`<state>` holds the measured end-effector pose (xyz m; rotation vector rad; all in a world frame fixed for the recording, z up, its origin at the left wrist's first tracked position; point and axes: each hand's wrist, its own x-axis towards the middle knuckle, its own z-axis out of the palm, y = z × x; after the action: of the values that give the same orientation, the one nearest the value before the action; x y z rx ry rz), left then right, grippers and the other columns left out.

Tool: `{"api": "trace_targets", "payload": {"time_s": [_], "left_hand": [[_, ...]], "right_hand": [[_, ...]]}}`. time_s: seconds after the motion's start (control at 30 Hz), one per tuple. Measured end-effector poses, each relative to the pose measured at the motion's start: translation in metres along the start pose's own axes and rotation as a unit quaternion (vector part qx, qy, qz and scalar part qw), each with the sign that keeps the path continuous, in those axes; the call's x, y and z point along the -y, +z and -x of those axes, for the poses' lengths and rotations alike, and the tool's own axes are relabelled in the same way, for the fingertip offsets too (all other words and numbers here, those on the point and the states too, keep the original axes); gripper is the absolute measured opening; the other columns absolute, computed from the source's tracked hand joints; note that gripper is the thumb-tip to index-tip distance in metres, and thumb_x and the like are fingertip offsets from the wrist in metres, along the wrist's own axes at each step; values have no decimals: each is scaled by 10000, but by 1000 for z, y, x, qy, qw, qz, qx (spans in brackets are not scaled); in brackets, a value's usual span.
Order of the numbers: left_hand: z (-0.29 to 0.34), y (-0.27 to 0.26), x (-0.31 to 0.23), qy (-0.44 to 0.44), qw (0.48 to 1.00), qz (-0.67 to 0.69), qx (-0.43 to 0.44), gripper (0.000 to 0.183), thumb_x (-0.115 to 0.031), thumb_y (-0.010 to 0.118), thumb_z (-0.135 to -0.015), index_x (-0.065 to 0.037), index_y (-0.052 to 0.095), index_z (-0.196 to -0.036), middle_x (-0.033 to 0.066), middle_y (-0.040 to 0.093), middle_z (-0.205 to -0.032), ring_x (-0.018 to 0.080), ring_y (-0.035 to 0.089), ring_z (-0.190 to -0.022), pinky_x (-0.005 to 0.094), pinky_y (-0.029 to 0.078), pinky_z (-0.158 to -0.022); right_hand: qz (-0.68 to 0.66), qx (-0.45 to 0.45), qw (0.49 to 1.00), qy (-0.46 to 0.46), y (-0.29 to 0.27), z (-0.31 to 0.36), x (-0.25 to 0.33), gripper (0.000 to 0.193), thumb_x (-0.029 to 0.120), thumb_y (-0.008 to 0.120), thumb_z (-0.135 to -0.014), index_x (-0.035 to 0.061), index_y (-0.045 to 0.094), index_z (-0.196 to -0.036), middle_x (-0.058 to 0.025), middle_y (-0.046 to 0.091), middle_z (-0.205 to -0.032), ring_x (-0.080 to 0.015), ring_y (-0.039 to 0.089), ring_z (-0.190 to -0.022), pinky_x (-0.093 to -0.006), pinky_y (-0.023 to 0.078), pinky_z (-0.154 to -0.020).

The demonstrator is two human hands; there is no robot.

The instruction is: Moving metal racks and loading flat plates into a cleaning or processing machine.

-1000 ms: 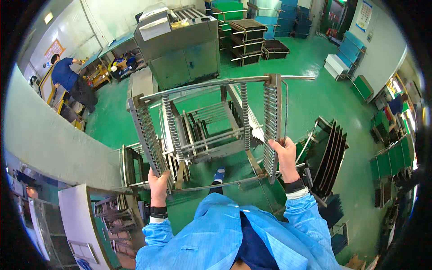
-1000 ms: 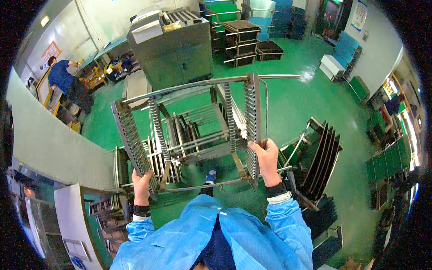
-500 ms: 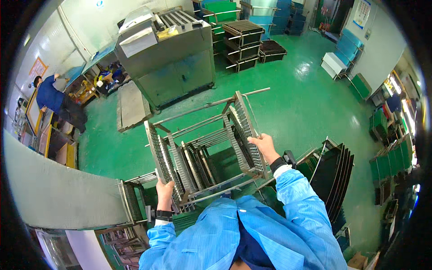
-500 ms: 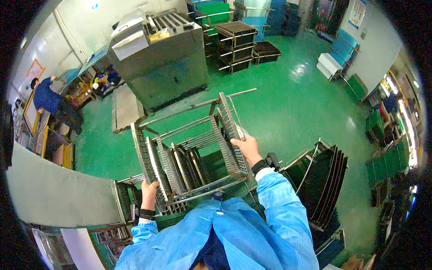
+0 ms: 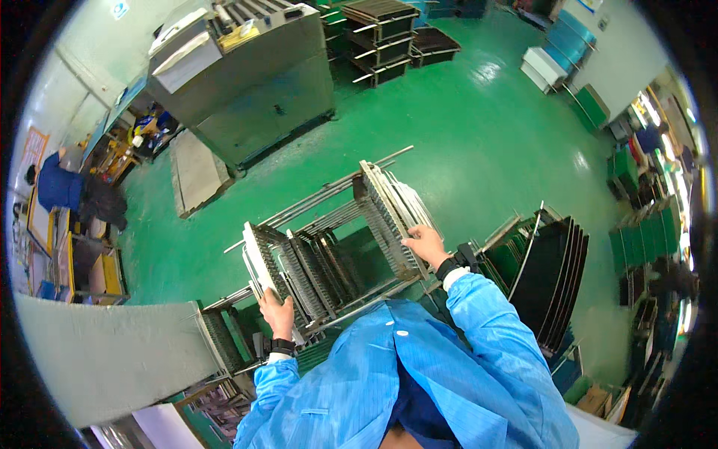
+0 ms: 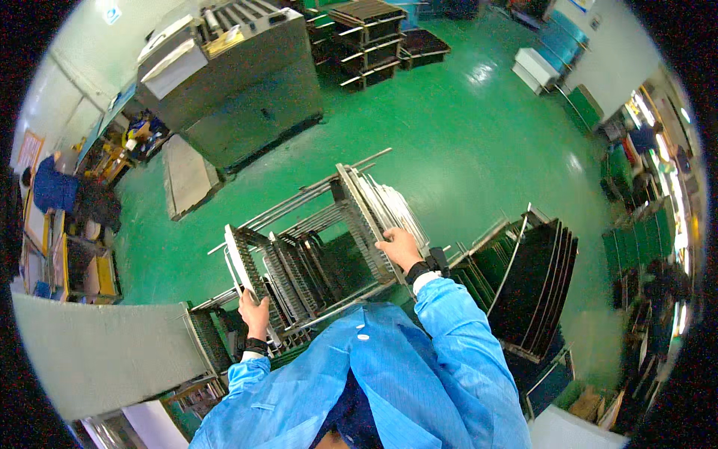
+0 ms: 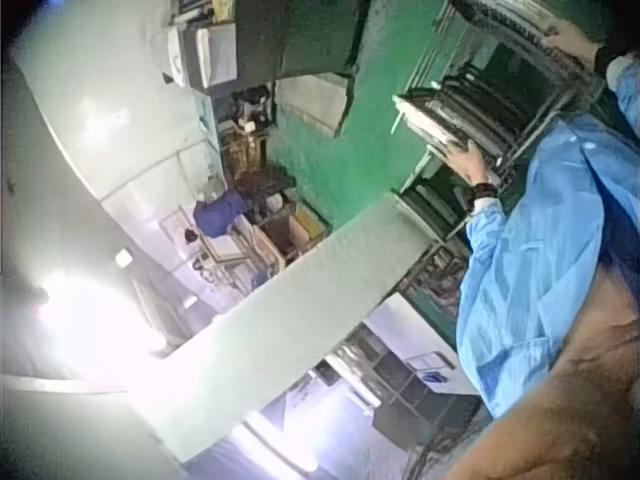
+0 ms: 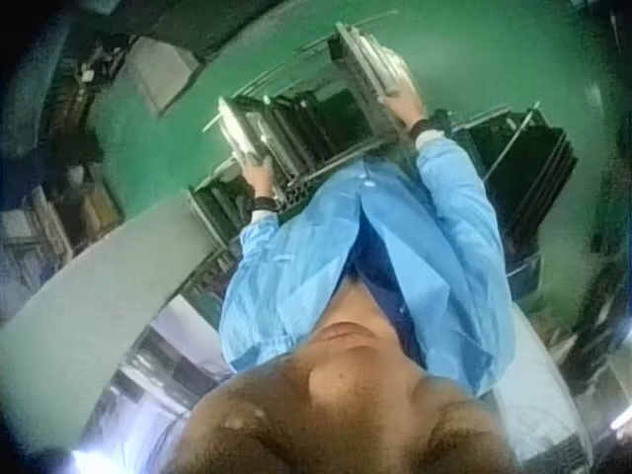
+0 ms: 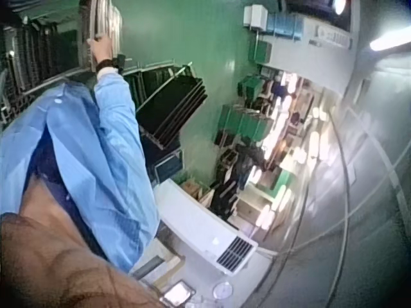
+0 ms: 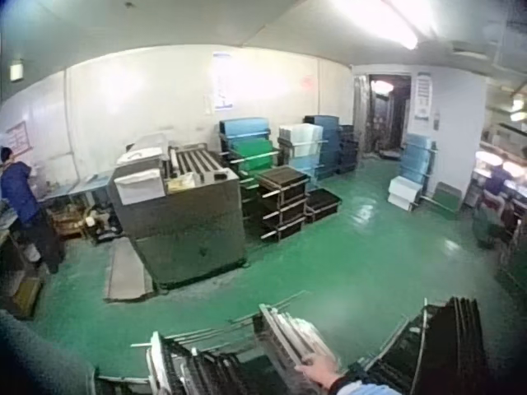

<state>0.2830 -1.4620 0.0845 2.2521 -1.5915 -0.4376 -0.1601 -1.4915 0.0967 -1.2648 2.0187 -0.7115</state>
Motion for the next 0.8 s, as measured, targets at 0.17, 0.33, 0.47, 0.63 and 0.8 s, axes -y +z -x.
{"api": "trace_targets", "payload": {"time_s": [0.17,0.33,0.47,0.63,0.8], "left_hand": [[-12,5,-20,96,992,-14,-77,730,-137,726,-655,-4,431,-1310,242,513,-1209,427,487,-1109,482,388,-965],[-22,-1,-54,187,980,5,-69,680,-39,684,-706,1,424,-1333,241,495,-1254,424,459,-1158,480,367,-981],[-15,21,-111,289,954,78,-12,625,-77,672,-726,-17,462,-1312,252,493,-1250,421,457,-1152,491,356,-981],[21,52,-158,384,917,106,37,533,-41,649,-774,36,488,-1276,232,514,-1244,375,471,-1147,440,358,-998],[108,64,-216,414,890,169,87,470,-59,637,-808,37,517,-1252,200,533,-1242,336,489,-1145,412,348,-1012]], "right_hand": [[18,-48,997,-64,0,14,-22,355,250,705,-698,62,674,-998,-156,669,-941,-355,617,-913,-441,486,-804],[-4,-156,988,-17,-11,45,-5,183,181,633,-728,54,642,-859,-180,609,-906,-364,546,-955,-463,453,-829],[-76,-226,971,-20,-23,97,-28,118,122,636,-736,56,608,-830,-146,592,-881,-352,543,-926,-453,448,-798],[-163,-193,967,41,-30,192,-78,95,153,597,-780,58,603,-790,-124,621,-788,-325,602,-783,-434,471,-674],[-156,-117,970,148,-9,327,-210,223,271,624,-732,54,668,-761,-165,655,-799,-343,625,-763,-432,486,-683]]}}
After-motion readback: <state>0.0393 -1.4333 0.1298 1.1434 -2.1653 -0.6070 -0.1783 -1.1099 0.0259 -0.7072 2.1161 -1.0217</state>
